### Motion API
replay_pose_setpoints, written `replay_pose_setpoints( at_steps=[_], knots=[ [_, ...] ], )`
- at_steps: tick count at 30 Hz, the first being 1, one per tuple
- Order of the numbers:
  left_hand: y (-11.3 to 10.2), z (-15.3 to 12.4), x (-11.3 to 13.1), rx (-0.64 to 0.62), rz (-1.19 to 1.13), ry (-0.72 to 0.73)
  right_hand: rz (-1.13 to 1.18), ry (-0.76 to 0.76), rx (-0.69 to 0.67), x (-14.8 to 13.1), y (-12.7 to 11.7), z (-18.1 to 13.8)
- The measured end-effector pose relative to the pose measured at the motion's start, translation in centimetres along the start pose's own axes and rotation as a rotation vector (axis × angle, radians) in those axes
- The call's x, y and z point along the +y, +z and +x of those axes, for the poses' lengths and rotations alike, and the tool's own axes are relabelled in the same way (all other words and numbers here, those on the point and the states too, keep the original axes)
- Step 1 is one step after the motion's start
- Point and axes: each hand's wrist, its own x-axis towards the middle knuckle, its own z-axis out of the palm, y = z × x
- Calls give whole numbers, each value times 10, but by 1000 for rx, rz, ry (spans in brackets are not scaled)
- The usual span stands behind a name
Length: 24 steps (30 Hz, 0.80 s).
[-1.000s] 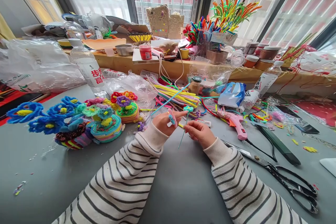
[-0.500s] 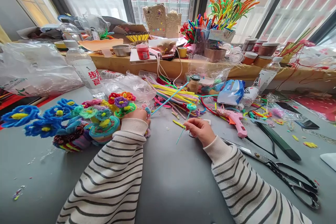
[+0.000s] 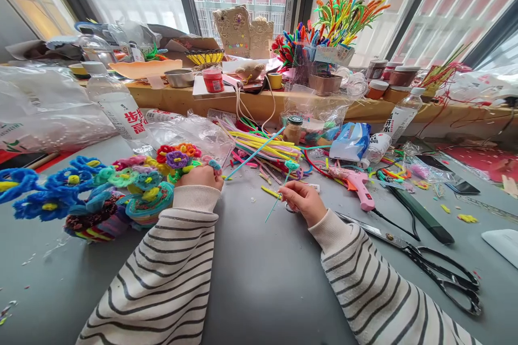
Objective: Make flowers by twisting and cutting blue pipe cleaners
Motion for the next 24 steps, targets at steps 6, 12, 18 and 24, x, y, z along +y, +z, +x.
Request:
replay_pose_setpoints(
  at_steps=[6,12,18,24],
  knots=[
    [-5,-4,-1,33,-133,56,32,-4,-11,0,0,1],
    [-15,-11,5,341,-423,274,117,17,40,0,0,2],
    [-20,-21,20,441,-541,390,190,-12,60,4,-2,5],
    [-16,-25,33,192,-1125,221,203,-53,53,7,-5,7]
  ],
)
